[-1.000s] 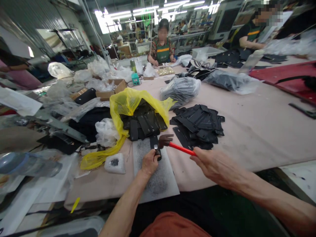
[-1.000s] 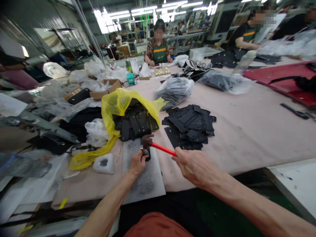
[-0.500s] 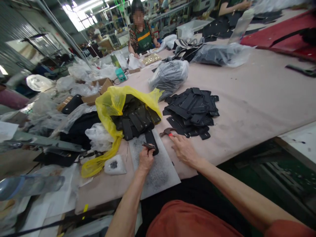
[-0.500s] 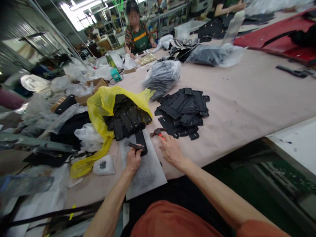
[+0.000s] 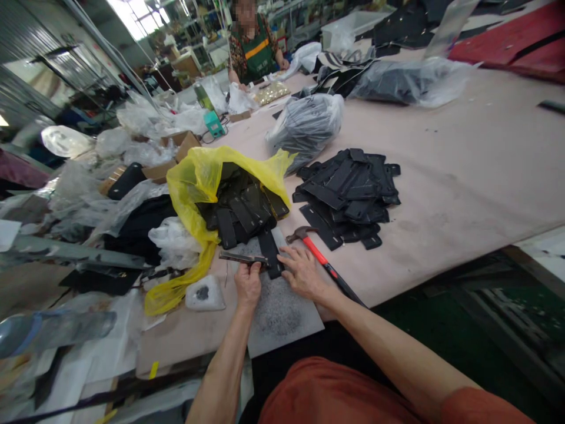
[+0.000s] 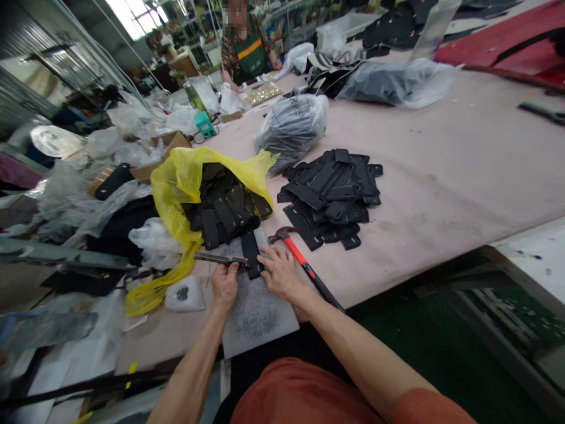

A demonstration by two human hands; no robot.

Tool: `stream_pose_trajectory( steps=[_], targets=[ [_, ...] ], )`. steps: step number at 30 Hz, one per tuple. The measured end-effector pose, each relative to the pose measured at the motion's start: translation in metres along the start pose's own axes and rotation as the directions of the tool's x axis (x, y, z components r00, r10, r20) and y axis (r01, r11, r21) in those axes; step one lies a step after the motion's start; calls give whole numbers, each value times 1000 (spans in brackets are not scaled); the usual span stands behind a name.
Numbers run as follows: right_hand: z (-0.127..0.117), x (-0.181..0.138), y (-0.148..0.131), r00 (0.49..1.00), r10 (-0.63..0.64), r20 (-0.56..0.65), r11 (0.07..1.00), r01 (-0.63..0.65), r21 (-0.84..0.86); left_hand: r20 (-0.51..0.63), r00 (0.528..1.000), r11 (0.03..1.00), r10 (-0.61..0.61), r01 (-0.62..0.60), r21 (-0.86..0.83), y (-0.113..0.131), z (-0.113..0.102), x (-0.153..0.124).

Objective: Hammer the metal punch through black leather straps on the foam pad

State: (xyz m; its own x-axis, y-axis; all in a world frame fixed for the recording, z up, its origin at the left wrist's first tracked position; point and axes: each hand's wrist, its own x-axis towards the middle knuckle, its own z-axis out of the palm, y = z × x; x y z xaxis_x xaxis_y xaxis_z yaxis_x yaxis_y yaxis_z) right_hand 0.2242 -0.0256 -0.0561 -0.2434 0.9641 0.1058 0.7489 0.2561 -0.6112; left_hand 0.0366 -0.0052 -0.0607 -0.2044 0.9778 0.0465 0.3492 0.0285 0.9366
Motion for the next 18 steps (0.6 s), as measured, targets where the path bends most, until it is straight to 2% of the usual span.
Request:
stream_pose_trajectory(
  steps=[4,9,11,15,18],
  targets=[
    [-1,5,-1,1000,17,-22,999,-16,37,29,995,986,93,-97,137,6,-10,-6],
    [-2,29,-18,976,157,-150,986,-163,-29,-6,997,987,80,-78,143,0,-11,-8],
    [1,40,-30,967,198,-162,973,-214,-91,-49,997,989,63,-56,133,-6,-12,-7],
    [8,51,-50,968,225,-110,953,-243,-182,-237,971,990,19,15,140,-17,-17,-7],
    [10,47,-56,970,222,-103,948,-239,-212,-282,959,992,-19,53,115,-19,-19,-7]
  ],
)
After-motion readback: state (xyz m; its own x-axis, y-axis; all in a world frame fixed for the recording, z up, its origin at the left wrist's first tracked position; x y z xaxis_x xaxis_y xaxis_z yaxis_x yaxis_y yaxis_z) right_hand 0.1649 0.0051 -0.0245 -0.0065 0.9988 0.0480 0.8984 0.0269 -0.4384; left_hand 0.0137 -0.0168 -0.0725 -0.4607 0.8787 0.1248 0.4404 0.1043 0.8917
